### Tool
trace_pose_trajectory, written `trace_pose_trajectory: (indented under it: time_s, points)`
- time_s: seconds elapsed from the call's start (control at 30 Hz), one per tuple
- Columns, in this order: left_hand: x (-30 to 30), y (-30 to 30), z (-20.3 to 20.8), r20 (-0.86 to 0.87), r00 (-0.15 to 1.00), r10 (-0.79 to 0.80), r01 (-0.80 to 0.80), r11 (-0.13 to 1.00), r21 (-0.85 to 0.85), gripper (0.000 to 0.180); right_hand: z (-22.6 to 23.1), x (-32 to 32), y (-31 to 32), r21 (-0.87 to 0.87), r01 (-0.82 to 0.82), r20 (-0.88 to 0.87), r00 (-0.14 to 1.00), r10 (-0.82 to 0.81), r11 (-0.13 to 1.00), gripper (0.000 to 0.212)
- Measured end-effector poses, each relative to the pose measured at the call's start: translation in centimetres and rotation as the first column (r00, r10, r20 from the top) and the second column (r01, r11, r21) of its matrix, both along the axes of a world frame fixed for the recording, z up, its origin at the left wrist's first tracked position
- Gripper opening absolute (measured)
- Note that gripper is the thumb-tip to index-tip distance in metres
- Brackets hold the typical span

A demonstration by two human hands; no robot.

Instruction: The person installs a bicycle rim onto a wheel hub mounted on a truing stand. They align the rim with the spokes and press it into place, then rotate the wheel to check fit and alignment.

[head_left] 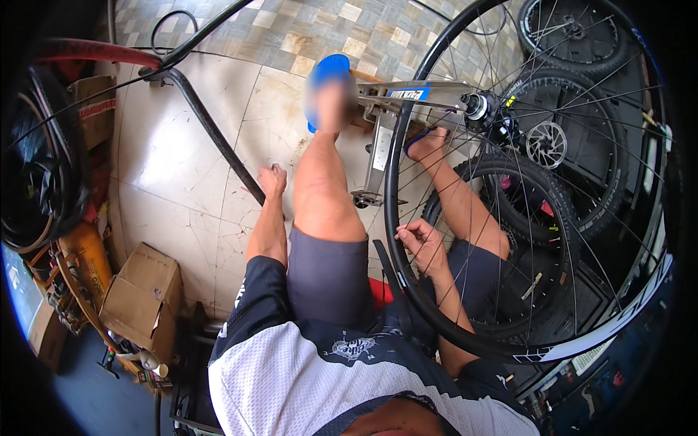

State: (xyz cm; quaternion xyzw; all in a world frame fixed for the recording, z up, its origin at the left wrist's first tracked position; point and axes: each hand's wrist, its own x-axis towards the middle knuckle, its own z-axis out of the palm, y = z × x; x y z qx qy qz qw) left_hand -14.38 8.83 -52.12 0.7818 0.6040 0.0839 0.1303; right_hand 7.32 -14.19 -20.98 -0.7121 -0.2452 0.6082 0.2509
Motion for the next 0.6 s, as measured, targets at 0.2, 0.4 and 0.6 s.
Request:
trace_pose_trajectory:
  time_s: [0.2, 0.4, 0.6]
  points:
    - [2.6, 1.6, -1.2, 0.028, 1.0, -0.012, 0.011, 1.0, 0.005, 0.032, 0.8, -0.2, 0.1, -0.024, 0.017, -0.02, 1.0, -0.017, 1.0, 0.012]
    - [8.1, 5.3, -3.5, -0.037, 0.999, 0.036, -0.034, 0.999, 0.041, 0.034, 0.4, -0.3, 0.3, -0.117, 0.079, -0.034, 0.996, -0.083, 0.99, 0.009]
    - [1.0, 3.5, 2.3, 0.407, 0.886, 0.224, -0.111, 0.953, -0.283, 0.013, -0.4, -0.1, -0.1, -0.022, -0.005, 0.053, 0.999, 0.006, 1.0, 0.016]
